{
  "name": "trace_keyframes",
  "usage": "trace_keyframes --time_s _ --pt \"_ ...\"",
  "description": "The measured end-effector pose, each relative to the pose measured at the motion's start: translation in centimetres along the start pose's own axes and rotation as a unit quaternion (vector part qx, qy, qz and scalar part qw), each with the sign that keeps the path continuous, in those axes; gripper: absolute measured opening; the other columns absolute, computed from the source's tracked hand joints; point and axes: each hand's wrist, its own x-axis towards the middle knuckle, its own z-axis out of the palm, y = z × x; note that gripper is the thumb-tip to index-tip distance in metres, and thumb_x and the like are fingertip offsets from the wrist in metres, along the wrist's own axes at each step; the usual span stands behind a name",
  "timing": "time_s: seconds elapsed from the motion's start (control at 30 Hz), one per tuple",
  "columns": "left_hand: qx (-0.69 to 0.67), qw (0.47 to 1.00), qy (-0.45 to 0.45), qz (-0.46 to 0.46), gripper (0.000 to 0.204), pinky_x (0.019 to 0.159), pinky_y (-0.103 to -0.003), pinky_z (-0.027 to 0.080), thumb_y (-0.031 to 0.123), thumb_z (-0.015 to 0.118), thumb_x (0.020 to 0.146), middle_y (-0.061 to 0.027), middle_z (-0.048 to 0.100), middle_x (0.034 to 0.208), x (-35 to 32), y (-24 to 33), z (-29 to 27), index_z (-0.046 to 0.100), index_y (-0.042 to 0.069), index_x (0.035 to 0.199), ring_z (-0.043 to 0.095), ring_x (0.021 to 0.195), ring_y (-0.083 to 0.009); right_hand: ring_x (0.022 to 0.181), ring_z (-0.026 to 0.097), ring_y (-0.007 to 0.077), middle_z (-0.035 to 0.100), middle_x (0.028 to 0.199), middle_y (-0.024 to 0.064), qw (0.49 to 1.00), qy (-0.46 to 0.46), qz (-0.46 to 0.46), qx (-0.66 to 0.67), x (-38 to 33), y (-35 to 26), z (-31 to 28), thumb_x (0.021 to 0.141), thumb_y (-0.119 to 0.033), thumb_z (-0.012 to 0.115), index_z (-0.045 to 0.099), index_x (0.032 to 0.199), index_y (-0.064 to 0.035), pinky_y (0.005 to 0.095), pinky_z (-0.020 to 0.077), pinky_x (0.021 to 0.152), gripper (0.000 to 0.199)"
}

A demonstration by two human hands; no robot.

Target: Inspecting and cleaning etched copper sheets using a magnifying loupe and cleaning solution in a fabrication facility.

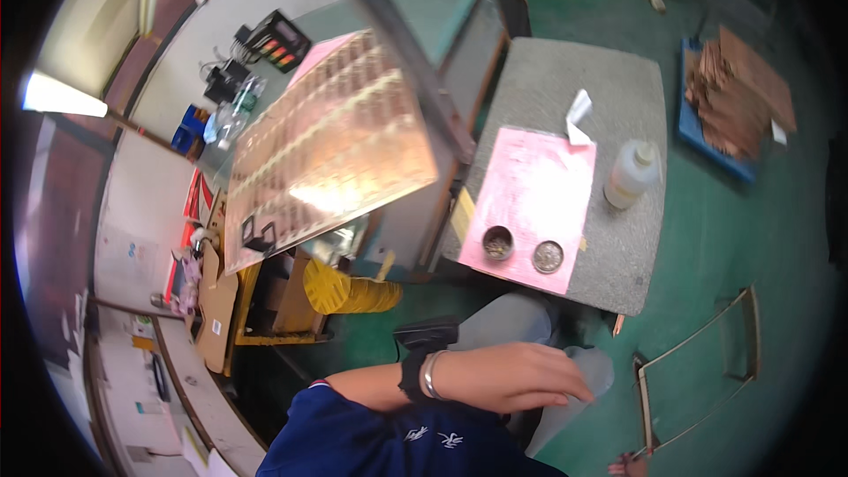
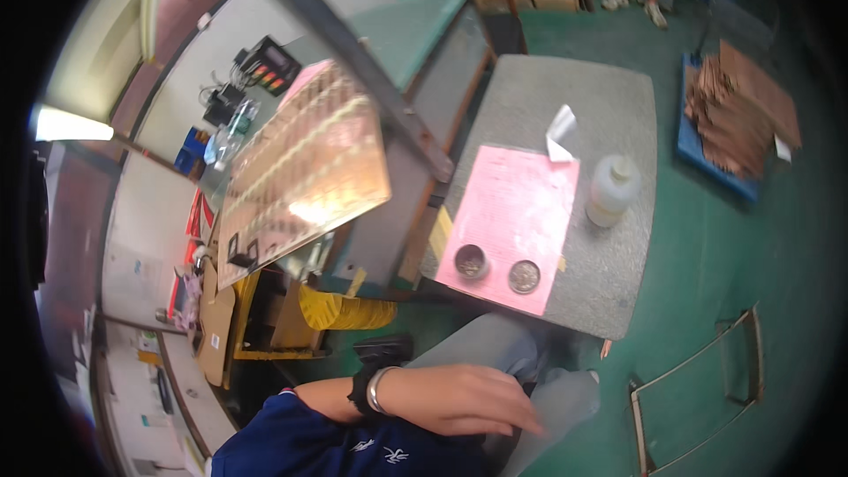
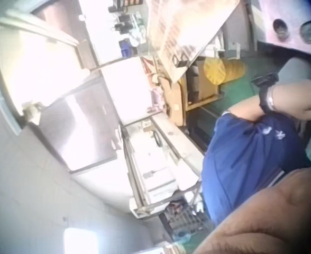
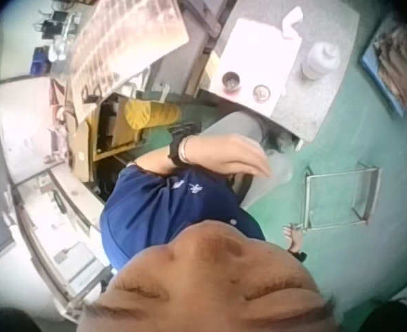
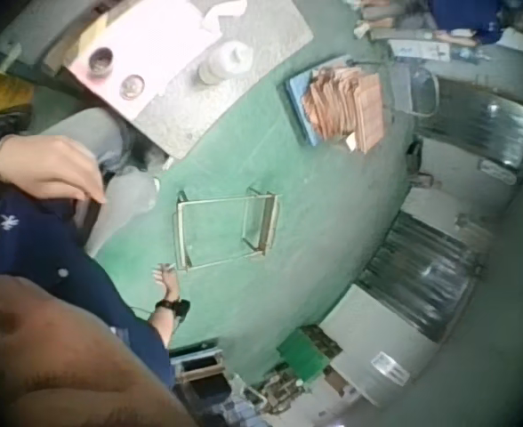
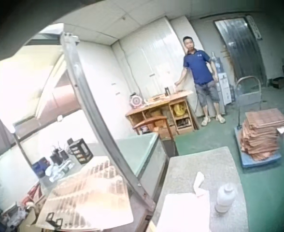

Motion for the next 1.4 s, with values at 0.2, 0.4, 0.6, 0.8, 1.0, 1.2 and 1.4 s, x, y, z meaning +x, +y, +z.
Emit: trace_keyframes --time_s 0.2,0.4,0.6,0.8,1.0,1.2,1.4 --pt "0.065 0.955 0.277 -0.086 0.020 0.079 -0.032 0.047 0.003 0.058 0.083 -0.0105 0.063 0.097 -12.2 4.5 -0.6 0.063 -0.001 0.101 0.060 0.090 -0.0245 0.066 0.059 0.0127 0.061 0.076 0.0061 0.879 0.260 -0.391 0.080 -1.0 -10.7 1.9 0.095 -0.032 0.043 0.052 0.098 -0.0048 0.0253 0.0473 0.051 0.028" --pt "-0.060 0.795 0.589 -0.131 0.016 0.080 -0.029 0.048 0.007 0.053 0.088 -0.0099 0.063 0.095 -23.2 2.4 -0.8 0.060 -0.001 0.099 0.061 0.088 -0.0182 0.072 0.062 0.0156 0.063 0.083 0.0105 0.828 0.276 -0.480 0.086 -12.2 -19.9 11.1 0.094 -0.024 0.046 0.052 0.105 -0.0009 0.0285 0.0485 0.060 0.027" --pt "-0.195 0.602 0.775 0.010 0.032 0.085 -0.032 0.049 0.022 0.048 0.094 -0.0151 0.056 0.108 -32.8 -0.9 -4.4 0.047 -0.003 0.114 0.058 0.095 -0.0219 0.074 0.061 0.0154 0.064 0.087 0.0128 0.793 0.233 -0.562 0.038 -18.1 -22.4 17.4 0.095 -0.024 0.044 0.053 0.104 0.0011 0.0266 0.0493 0.068 0.028" --pt "-0.303 0.595 0.734 0.123 0.040 0.094 -0.036 0.043 0.029 0.046 0.094 -0.0167 0.054 0.113 -33.4 -1.7 -8.0 0.042 -0.001 0.121 0.053 0.105 -0.0257 0.077 0.062 0.0152 0.065 0.089 0.0135 0.768 0.251 -0.590 -0.008 -21.3 -22.8 20.4 0.095 -0.028 0.045 0.055 0.104 0.0013 0.0266 0.0488 0.068 0.032" --pt "-0.318 0.579 0.738 0.138 0.037 0.095 -0.037 0.044 0.026 0.047 0.094 -0.0138 0.055 0.115 -33.2 -2.1 -9.3 0.045 0.000 0.120 0.055 0.103 -0.0228 0.077 0.061 0.0143 0.066 0.090 0.0124 0.755 0.242 -0.609 -0.006 -22.9 -23.2 21.8 0.095 -0.026 0.044 0.056 0.103 0.0005 0.0261 0.0483 0.068 0.030" --pt "-0.281 0.595 0.744 0.112 0.028 0.087 -0.037 0.050 0.015 0.049 0.093 -0.0121 0.057 0.109 -33.3 -1.9 -9.3 0.047 -0.003 0.115 0.059 0.092 -0.0212 0.078 0.062 0.0148 0.065 0.094 0.0116 0.726 0.234 -0.646 -0.010 -21.8 -26.5 24.6 0.095 -0.023 0.045 0.056 0.105 -0.0004 0.0261 0.0487 0.069 0.027" --pt "-0.285 0.603 0.738 0.103 0.026 0.087 -0.036 0.049 0.015 0.048 0.093 -0.0108 0.058 0.107 -32.6 -1.4 -8.9 0.049 -0.002 0.113 0.059 0.091 -0.0201 0.086 0.062 0.0192 0.065 0.097 0.0133 0.685 0.254 -0.682 -0.024 -16.8 -33.6 26.6 0.090 -0.016 0.053 0.055 0.105 -0.0005 0.0298 0.0485 0.077 0.022"
